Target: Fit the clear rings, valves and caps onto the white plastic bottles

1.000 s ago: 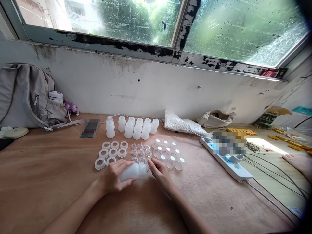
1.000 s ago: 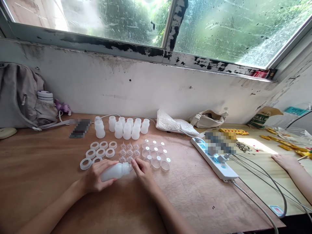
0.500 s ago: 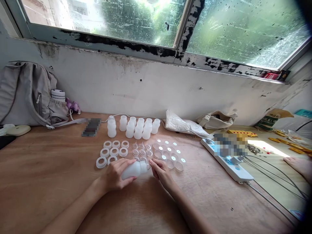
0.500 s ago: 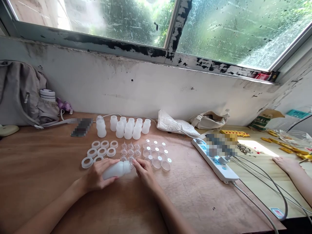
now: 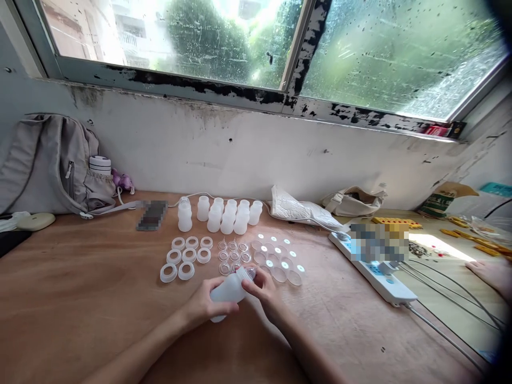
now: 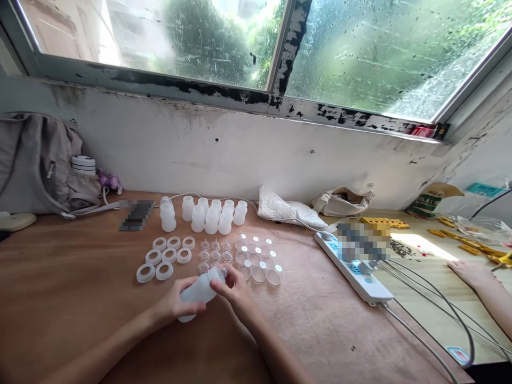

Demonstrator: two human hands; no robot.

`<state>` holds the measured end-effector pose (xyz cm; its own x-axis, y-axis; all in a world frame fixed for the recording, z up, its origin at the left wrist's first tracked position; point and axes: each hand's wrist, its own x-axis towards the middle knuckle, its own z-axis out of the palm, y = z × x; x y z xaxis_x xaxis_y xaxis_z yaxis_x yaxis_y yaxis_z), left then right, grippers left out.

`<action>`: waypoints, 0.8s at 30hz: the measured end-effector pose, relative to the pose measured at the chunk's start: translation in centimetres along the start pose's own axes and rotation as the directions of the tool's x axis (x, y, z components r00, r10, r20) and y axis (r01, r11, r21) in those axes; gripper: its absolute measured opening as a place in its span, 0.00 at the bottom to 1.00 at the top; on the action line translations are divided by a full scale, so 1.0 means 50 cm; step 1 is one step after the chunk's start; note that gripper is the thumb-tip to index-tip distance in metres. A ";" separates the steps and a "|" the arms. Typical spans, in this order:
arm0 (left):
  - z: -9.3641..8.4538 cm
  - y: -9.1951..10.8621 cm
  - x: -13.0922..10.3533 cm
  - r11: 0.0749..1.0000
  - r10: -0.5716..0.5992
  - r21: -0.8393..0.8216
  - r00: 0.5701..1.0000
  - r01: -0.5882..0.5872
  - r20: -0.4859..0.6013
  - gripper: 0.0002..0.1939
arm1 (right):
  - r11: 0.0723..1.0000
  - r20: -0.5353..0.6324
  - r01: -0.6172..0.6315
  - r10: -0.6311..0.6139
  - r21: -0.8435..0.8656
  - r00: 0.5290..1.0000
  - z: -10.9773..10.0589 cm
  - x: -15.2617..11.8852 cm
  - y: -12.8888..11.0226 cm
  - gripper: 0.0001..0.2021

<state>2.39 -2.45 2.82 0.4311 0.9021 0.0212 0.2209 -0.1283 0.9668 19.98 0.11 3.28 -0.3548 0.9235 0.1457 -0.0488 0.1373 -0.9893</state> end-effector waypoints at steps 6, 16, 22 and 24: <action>0.007 0.012 -0.012 0.999 0.039 -0.012 0.988 -0.041 -0.150 0.20 | 0.997 -0.067 0.040 -0.044 -0.058 0.997 0.024 0.009 -0.009 0.13; 0.003 0.018 -0.010 0.978 -0.062 -0.205 0.988 0.032 -0.140 0.17 | 0.958 -0.110 -0.074 0.108 0.278 0.988 0.099 0.057 -0.034 0.08; -0.026 0.006 -0.006 0.974 -0.036 -0.227 0.992 0.007 -0.124 0.21 | 0.956 -0.139 -0.047 0.091 0.290 0.986 0.113 0.066 -0.046 0.09; -0.034 0.006 -0.009 0.873 -0.082 -0.472 0.991 0.122 0.103 0.18 | 0.954 -0.028 -0.077 0.089 0.289 0.996 0.108 0.066 -0.054 0.10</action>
<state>0.78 -2.17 3.52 0.4991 0.8624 -0.0849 -0.1672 0.1919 0.9671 13.89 0.87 6.44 -0.3312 0.9418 0.0571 -0.2890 -0.0437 -0.9563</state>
